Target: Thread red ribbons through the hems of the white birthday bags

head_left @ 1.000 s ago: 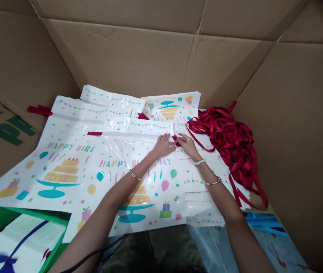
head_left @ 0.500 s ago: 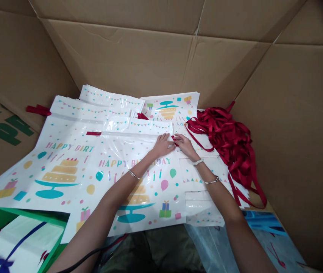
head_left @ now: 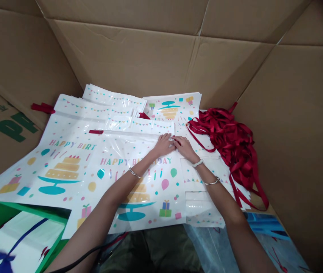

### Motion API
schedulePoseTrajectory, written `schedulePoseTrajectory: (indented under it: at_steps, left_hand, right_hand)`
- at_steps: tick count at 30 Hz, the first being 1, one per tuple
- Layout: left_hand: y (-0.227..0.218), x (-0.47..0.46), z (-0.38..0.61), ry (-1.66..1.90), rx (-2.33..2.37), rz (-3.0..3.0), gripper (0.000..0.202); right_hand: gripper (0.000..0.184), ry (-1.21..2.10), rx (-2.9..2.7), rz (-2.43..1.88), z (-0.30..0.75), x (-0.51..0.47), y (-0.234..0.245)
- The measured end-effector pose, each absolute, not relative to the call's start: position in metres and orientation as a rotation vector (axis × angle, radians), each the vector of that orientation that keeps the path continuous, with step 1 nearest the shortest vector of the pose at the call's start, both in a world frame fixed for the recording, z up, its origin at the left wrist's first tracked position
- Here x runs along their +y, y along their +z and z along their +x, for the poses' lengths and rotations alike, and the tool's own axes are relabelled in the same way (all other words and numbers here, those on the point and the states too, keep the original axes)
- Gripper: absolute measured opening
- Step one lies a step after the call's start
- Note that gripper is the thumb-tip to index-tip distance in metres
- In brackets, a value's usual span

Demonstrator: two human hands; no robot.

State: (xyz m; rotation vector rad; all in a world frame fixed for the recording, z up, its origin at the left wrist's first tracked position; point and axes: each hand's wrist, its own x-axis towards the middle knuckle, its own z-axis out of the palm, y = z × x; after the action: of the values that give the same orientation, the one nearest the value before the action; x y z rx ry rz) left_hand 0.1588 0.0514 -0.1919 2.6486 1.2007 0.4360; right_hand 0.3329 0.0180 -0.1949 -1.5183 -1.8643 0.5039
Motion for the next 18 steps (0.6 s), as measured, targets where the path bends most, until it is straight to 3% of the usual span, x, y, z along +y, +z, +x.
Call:
schedulePoseTrajectory:
  at_steps: [5,13,18]
  left_hand:
    - [-0.189,0.049,0.157,0.550,1.167,2.655,0.034]
    - [-0.172,0.058,0.139,0.659,1.064,2.322,0.018]
    - [-0.135,0.081,0.028,0.933,1.575,2.057,0.022]
  right_hand:
    - [0.039,0.311,-2.058,-1.576,0.330,0.005,-0.188]
    - [0.033,0.133,-2.147,-1.724,0.323,-0.009,-0.183]
    - [0.028,0.056,-2.183,-1.698,0.321,-0.010,-0.187]
